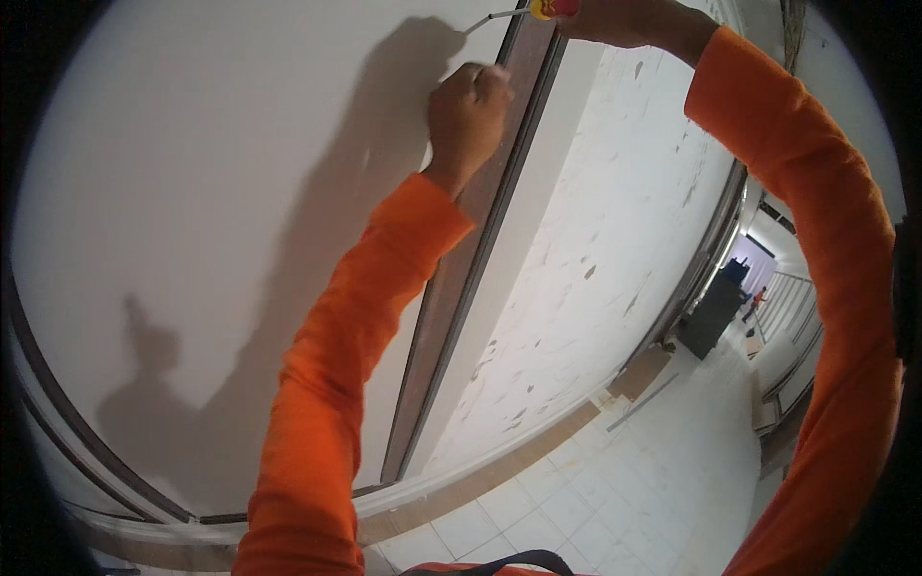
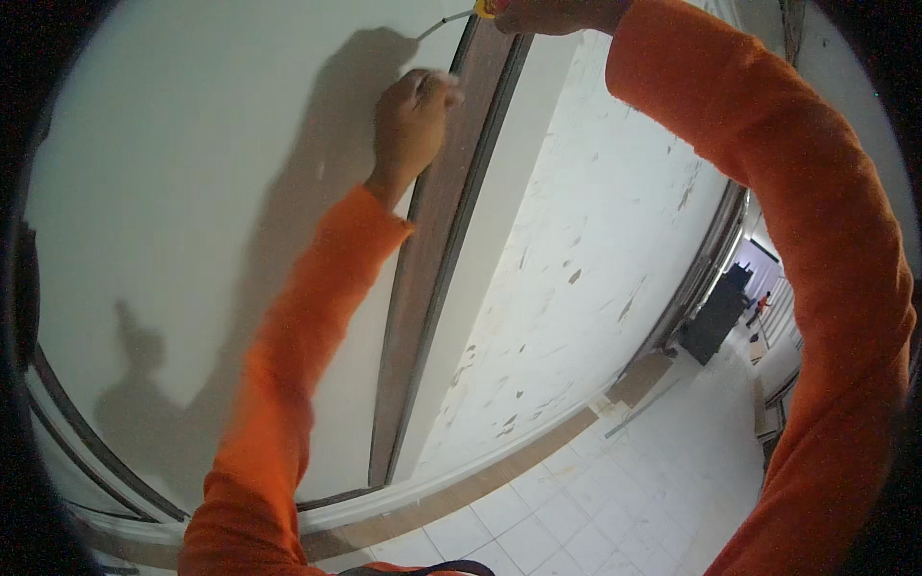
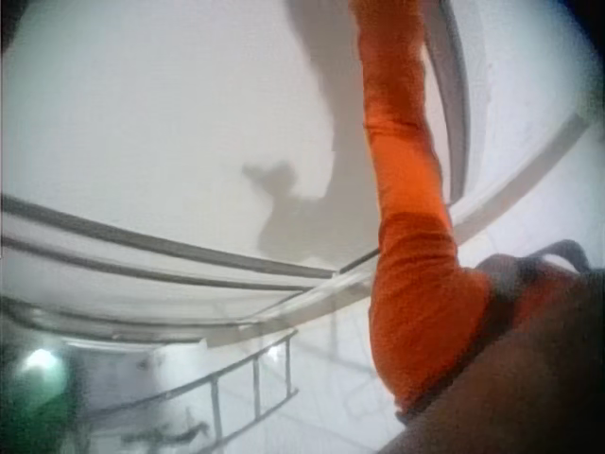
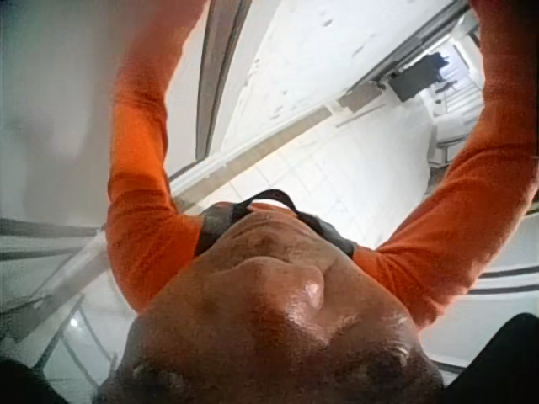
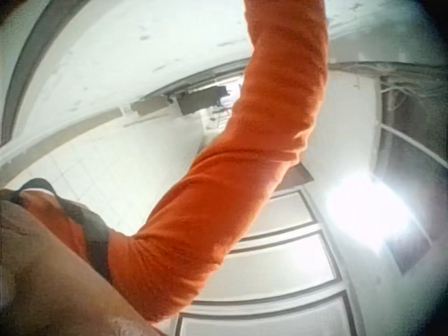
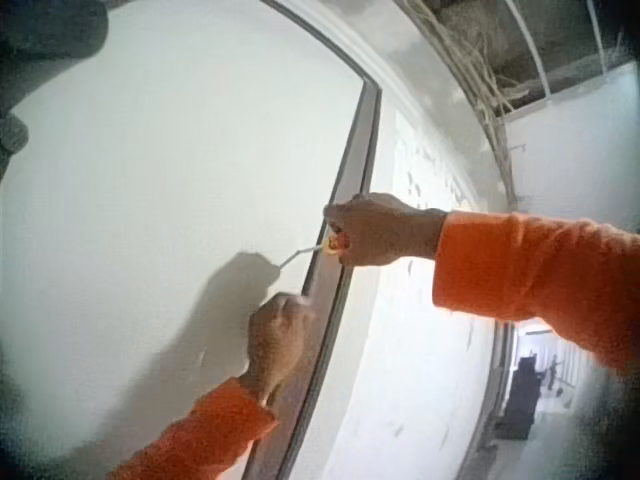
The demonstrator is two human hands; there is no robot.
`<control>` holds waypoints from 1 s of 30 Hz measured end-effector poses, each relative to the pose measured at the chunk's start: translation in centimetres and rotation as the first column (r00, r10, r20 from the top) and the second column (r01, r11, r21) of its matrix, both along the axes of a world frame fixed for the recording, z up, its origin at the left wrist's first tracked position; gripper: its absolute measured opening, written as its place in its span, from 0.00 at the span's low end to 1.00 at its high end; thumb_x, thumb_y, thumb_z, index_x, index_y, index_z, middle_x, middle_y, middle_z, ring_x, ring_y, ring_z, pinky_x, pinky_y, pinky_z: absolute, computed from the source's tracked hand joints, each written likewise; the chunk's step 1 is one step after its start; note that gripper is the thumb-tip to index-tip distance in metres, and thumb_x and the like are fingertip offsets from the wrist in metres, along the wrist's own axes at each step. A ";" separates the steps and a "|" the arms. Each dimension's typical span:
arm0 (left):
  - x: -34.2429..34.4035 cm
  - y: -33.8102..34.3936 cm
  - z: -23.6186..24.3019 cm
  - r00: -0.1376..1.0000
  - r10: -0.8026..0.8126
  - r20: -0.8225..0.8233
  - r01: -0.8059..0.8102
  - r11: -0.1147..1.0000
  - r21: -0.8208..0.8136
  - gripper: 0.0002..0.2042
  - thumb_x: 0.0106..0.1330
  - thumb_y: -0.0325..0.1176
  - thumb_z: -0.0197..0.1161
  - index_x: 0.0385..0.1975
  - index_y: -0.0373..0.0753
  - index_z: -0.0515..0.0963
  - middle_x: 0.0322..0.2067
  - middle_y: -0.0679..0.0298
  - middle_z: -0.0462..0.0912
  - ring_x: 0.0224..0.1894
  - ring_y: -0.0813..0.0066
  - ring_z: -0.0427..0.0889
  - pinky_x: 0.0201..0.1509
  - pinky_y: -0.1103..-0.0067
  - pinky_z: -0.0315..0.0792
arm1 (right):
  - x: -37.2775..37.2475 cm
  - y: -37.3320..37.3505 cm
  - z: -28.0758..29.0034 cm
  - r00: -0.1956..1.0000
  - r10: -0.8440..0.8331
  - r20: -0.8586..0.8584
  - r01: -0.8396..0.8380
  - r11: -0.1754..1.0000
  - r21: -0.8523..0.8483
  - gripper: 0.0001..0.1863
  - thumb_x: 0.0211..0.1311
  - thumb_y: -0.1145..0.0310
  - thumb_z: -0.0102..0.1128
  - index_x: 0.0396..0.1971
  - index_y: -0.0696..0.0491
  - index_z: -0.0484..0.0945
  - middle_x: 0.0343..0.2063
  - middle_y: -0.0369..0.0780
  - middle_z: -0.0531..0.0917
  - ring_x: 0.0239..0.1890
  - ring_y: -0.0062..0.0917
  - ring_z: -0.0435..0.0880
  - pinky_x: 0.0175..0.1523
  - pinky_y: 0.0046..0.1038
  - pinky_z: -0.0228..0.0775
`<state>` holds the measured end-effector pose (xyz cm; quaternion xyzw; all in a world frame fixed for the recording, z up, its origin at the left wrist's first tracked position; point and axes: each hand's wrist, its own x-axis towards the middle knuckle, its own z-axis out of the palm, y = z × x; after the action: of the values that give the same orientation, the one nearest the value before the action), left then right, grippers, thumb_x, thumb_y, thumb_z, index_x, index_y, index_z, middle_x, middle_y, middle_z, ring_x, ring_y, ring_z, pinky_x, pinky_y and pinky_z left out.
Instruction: The person uses a screwdriver to secure white rectangular panels into a metal frame on a wall and ceiling area, working from a ladder.
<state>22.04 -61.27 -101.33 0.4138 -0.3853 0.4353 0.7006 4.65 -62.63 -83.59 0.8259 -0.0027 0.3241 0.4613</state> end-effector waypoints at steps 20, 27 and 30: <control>2.4 2.7 1.6 0.604 0.757 0.250 -0.694 0.653 -0.303 0.07 0.65 0.31 0.58 0.39 0.40 0.79 0.33 0.64 0.83 0.42 0.65 0.82 0.54 0.66 0.69 | -1.3 2.9 -0.8 0.998 -0.062 0.024 0.036 0.807 0.590 0.12 0.68 0.60 0.53 0.29 0.51 0.81 0.16 0.34 0.75 0.16 0.19 0.70 0.21 0.24 0.67; 3.1 4.5 3.6 0.273 0.918 0.288 -0.923 0.334 -0.192 0.11 0.62 0.32 0.59 0.44 0.41 0.77 0.50 0.62 0.77 0.57 0.64 0.73 0.61 0.62 0.63 | -6.5 -1.5 0.3 0.961 0.274 0.042 -0.249 0.786 0.565 0.17 0.68 0.55 0.55 0.35 0.54 0.82 0.22 0.36 0.81 0.21 0.19 0.75 0.26 0.23 0.69; 2.8 4.6 3.5 0.199 0.910 0.363 -0.958 0.258 -0.123 0.18 0.63 0.36 0.57 0.53 0.44 0.75 0.56 0.63 0.72 0.60 0.63 0.70 0.63 0.62 0.60 | -9.1 -7.6 1.6 0.950 0.251 0.188 -0.308 0.853 0.421 0.23 0.65 0.48 0.59 0.48 0.51 0.82 0.33 0.43 0.87 0.30 0.26 0.84 0.40 0.32 0.78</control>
<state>24.84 -56.67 -97.85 0.5180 -0.2041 0.8112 0.1790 -4.46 -70.20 -82.02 0.8787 0.0144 0.4298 0.2071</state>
